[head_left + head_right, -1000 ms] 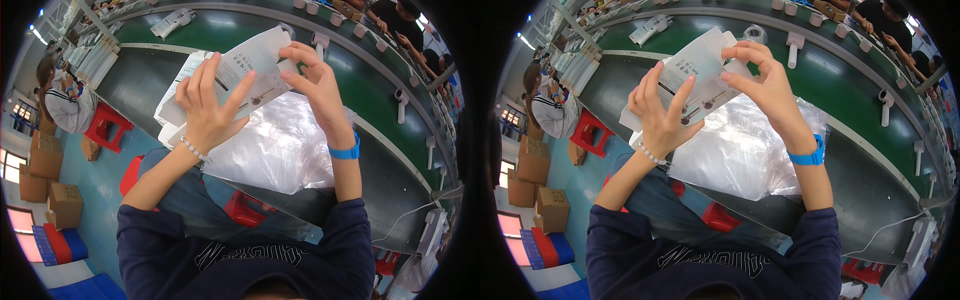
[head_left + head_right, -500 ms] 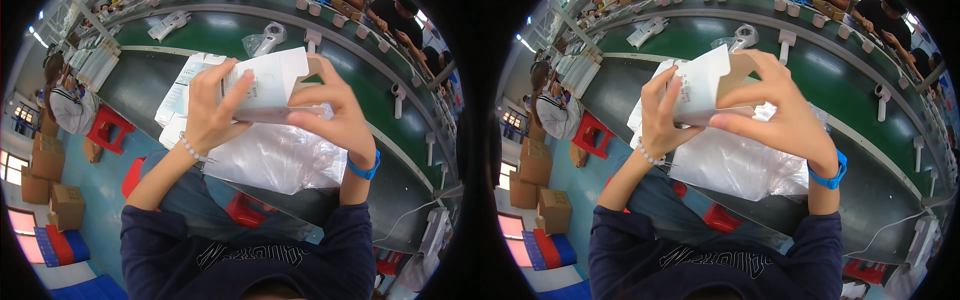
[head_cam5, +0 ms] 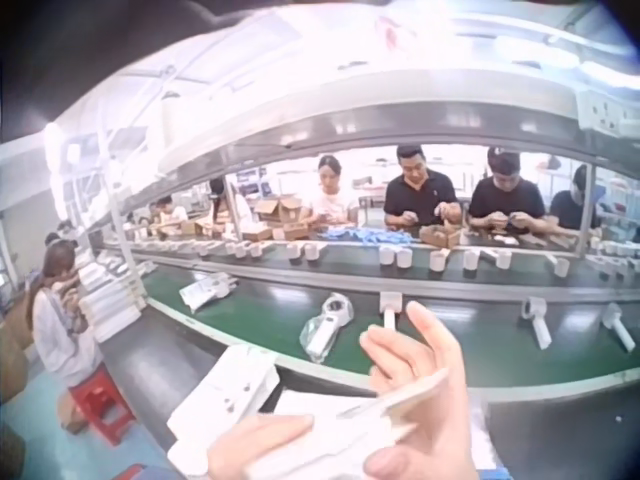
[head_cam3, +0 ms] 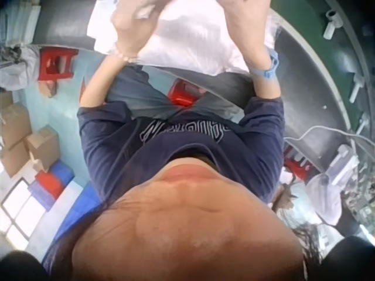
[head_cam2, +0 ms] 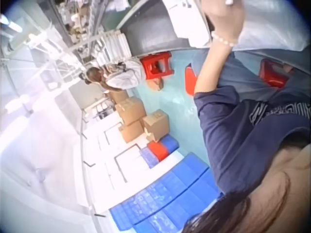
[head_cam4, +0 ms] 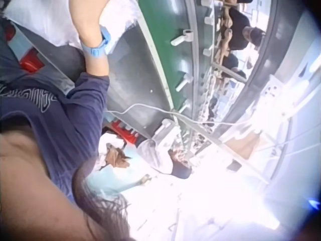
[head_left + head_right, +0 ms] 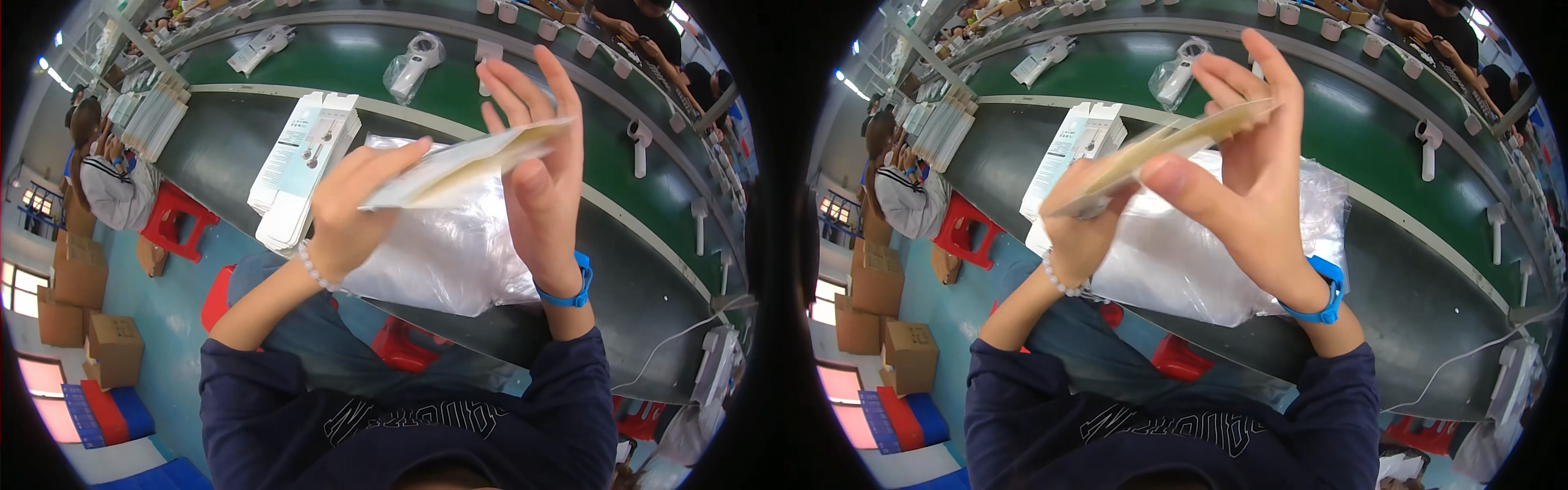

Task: Assembling cardboard product boxes and placing handheld fans into plastic protective bags on an electronics factory assembly line.

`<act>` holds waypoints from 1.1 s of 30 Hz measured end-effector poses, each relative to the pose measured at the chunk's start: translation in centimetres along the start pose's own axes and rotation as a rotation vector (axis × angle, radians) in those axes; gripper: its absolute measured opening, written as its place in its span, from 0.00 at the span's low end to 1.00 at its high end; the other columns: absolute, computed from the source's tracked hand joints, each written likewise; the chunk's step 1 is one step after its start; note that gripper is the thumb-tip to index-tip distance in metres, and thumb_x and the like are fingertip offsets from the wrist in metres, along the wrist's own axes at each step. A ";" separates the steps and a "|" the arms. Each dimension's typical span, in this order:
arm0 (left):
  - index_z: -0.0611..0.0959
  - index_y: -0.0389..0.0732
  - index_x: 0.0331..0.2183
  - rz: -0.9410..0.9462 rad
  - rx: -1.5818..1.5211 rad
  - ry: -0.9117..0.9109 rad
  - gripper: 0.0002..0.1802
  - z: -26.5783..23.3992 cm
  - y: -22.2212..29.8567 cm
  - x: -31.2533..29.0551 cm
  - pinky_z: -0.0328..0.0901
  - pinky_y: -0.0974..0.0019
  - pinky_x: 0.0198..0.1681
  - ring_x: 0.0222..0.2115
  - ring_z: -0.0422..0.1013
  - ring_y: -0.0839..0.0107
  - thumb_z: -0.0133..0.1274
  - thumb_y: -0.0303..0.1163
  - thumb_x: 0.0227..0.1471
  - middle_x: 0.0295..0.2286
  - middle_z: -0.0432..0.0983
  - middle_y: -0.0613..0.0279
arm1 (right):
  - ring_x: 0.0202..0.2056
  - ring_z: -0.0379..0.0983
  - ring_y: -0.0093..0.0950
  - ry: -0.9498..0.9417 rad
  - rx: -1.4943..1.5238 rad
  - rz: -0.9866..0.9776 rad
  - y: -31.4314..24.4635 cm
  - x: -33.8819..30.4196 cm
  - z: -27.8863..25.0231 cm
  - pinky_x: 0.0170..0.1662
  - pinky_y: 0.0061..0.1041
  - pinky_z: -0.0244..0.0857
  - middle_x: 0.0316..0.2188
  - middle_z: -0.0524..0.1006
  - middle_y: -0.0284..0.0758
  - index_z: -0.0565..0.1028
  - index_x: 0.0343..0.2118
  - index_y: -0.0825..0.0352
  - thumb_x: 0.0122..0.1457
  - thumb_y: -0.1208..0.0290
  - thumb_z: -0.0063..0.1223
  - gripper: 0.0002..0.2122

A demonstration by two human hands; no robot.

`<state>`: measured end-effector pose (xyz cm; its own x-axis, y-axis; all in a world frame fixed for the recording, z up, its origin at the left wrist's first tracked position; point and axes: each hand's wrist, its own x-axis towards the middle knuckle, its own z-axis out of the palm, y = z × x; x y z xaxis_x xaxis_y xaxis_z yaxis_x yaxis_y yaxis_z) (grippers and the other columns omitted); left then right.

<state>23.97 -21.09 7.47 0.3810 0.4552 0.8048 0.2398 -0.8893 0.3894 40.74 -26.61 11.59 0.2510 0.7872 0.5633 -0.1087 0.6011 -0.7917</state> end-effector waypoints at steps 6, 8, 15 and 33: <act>0.52 0.39 0.62 -0.015 -0.104 -0.244 0.60 1.6 -0.3 -0.2 0.61 0.56 0.50 0.50 0.60 0.51 0.70 0.25 0.30 0.53 0.56 0.44 | 0.57 0.61 0.30 -0.123 -0.046 0.098 -0.5 0.3 -0.5 0.59 0.30 0.55 0.59 0.61 0.42 0.56 0.60 0.70 0.46 0.38 0.57 0.47; 0.51 0.39 0.62 0.070 -0.100 -0.046 0.64 1.6 0.1 0.0 0.61 0.56 0.49 0.49 0.60 0.52 0.73 0.29 0.27 0.52 0.56 0.46 | 0.55 0.63 0.29 -0.154 -0.006 0.101 -0.7 0.4 -0.1 0.57 0.29 0.57 0.57 0.63 0.42 0.58 0.59 0.70 0.48 0.46 0.58 0.41; 0.69 0.54 0.53 0.138 -0.325 0.072 0.49 2.3 0.0 0.4 0.66 0.64 0.37 0.41 0.64 0.58 0.73 0.31 0.25 0.43 0.55 0.52 | 0.46 0.71 0.27 -0.220 0.090 0.156 -0.8 -0.3 0.2 0.50 0.26 0.65 0.47 0.72 0.40 0.60 0.55 0.70 0.51 0.78 0.52 0.26; 0.77 0.49 0.31 0.317 -0.142 -0.009 0.22 -0.7 0.2 0.1 0.66 0.66 0.30 0.34 0.66 0.60 0.62 0.23 0.27 0.39 0.63 0.49 | 0.45 0.73 0.33 -0.446 0.215 0.148 -0.3 0.4 0.2 0.51 0.28 0.64 0.47 0.69 0.49 0.64 0.51 0.71 0.46 0.86 0.46 0.25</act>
<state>23.48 -21.28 7.94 0.4245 0.1546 0.8921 -0.0187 -0.9836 0.1794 40.69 -26.49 12.08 -0.2116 0.8199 0.5319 -0.3190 0.4565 -0.8306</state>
